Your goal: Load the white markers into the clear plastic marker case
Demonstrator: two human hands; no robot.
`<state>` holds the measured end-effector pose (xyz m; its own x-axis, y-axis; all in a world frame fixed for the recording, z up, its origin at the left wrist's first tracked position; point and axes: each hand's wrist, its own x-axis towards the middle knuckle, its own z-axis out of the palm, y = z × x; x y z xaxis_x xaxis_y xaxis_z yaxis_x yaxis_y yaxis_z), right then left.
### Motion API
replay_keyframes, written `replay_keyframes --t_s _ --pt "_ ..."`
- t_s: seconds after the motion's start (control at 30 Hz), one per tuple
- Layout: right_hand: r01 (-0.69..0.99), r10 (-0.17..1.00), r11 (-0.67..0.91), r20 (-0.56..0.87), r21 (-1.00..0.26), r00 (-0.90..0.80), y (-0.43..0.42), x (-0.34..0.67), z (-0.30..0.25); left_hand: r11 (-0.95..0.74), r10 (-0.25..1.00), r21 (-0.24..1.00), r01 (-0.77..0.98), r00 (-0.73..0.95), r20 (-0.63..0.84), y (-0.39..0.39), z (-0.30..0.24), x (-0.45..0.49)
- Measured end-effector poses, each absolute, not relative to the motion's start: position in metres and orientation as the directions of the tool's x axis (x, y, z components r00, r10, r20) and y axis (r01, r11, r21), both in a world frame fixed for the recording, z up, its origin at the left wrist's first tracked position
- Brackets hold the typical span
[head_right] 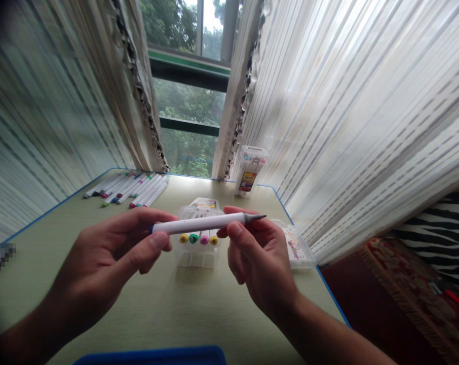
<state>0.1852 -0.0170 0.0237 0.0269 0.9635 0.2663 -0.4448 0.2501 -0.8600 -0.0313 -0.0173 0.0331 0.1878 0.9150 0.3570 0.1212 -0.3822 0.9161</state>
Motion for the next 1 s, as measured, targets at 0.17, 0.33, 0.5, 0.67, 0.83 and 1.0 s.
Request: replay_keyframes --t_s 0.17,0.33,0.5,0.67,0.83,1.0 --pt "-0.441 0.965 0.251 0.256 -0.862 0.048 -0.0155 0.1844 0.0233 -0.372 0.921 0.919 0.13 0.178 0.348 -0.0147 0.0327 -0.0296" --pt "-0.445 0.967 0.245 0.253 -0.862 0.042 -0.0154 0.1847 0.0234 -0.355 0.925 0.927 0.121 0.191 0.33 -0.0158 0.0352 -0.03" --pt "-0.458 0.969 0.238 0.244 -0.857 0.047 -0.0158 0.1851 0.0244 -0.371 0.917 0.919 0.137 0.21 0.339 -0.0157 0.0362 -0.0299" --pt "-0.451 0.967 0.239 0.251 -0.86 0.034 -0.0169 0.1855 0.024 -0.379 0.912 0.917 0.128 0.222 0.346 -0.0138 0.0349 -0.0306" --pt "-0.448 0.968 0.24 0.247 -0.861 0.044 -0.015 0.1856 0.0236 -0.357 0.921 0.929 0.097 0.202 0.333 -0.0141 0.0324 -0.0304" --pt "-0.452 0.971 0.228 0.235 -0.862 0.043 -0.0132 0.1856 0.023 -0.343 0.925 0.931 0.124 0.219 0.312 -0.0149 0.0327 -0.0297"
